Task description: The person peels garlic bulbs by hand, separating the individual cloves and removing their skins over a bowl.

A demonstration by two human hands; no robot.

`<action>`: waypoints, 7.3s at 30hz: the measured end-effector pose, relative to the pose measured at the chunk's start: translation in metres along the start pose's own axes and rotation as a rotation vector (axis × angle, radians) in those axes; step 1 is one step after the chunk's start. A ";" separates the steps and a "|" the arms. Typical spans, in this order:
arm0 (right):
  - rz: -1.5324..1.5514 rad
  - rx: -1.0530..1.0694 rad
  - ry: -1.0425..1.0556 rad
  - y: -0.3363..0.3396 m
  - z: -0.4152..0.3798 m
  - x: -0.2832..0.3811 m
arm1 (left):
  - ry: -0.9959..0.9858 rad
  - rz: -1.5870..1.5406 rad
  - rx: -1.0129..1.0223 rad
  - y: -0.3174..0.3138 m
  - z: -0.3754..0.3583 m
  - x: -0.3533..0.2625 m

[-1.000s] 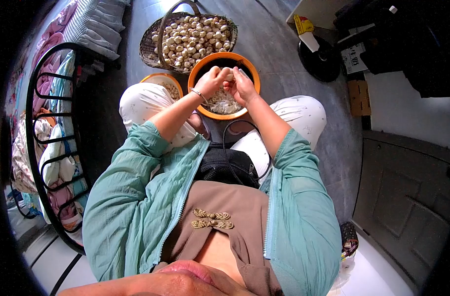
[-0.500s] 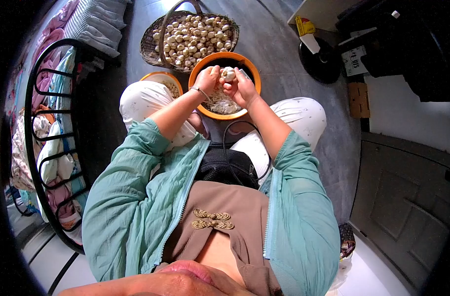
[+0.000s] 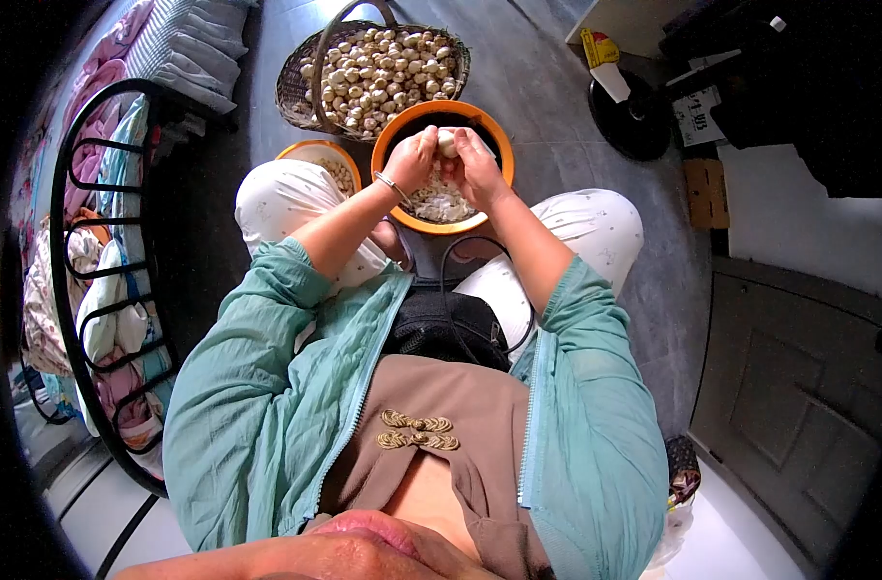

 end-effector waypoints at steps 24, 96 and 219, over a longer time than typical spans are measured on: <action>-0.185 -0.021 0.069 0.009 0.009 0.014 | 0.372 -0.726 0.283 -0.032 -0.008 0.023; -1.285 0.153 0.674 -0.044 -0.012 0.041 | 0.424 -0.787 0.404 -0.042 -0.022 0.015; -0.538 0.015 0.080 -0.005 0.008 0.017 | 0.438 -0.720 0.338 -0.021 -0.004 0.030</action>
Point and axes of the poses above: each hand's wrist, its own z-axis towards the middle knuckle, its own y-axis out of the back of the hand, x = y × z, the point moved 10 cm from there along z, towards the middle knuckle, and after that the axes turned 13 degrees about z, right-handed, at the moved point
